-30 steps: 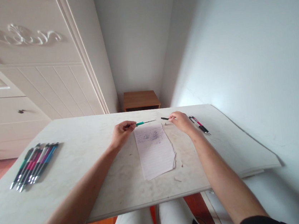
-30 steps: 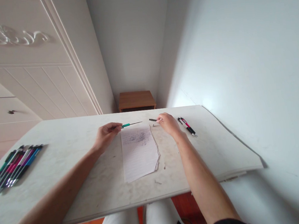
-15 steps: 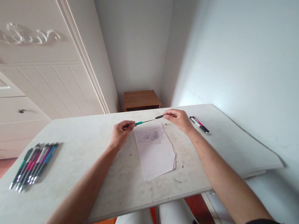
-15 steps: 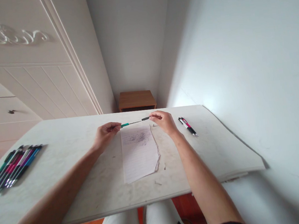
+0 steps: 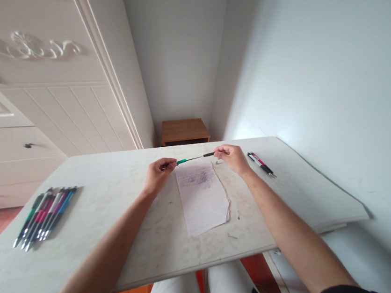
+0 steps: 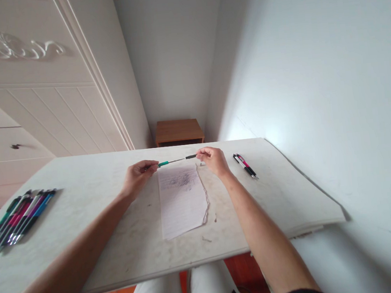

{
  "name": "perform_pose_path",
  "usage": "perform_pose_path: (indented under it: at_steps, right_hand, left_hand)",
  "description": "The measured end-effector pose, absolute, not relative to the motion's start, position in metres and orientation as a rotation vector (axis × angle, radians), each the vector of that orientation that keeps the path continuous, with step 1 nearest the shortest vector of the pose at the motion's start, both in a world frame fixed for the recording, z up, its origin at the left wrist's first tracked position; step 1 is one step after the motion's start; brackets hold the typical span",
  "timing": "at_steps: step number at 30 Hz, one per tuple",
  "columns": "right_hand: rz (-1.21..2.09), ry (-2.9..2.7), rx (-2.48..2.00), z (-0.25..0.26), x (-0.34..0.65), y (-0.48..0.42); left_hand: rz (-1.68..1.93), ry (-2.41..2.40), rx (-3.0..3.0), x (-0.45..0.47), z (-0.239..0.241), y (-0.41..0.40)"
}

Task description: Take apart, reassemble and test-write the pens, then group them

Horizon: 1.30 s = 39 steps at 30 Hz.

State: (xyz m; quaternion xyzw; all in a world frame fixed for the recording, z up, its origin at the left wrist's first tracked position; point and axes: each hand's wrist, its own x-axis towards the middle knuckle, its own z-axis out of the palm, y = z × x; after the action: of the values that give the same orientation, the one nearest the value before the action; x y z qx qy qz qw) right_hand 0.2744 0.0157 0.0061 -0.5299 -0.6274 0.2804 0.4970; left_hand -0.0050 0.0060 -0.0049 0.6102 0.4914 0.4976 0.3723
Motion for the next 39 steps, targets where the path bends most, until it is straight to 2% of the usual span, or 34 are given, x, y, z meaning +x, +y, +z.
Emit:
perform_pose_path:
  at_steps: [39]
  right_hand:
    - [0.704,-1.642,-1.230,0.005,0.229,-0.005]
  left_hand:
    - [1.173,1.193,1.658,0.000,-0.007,0.003]
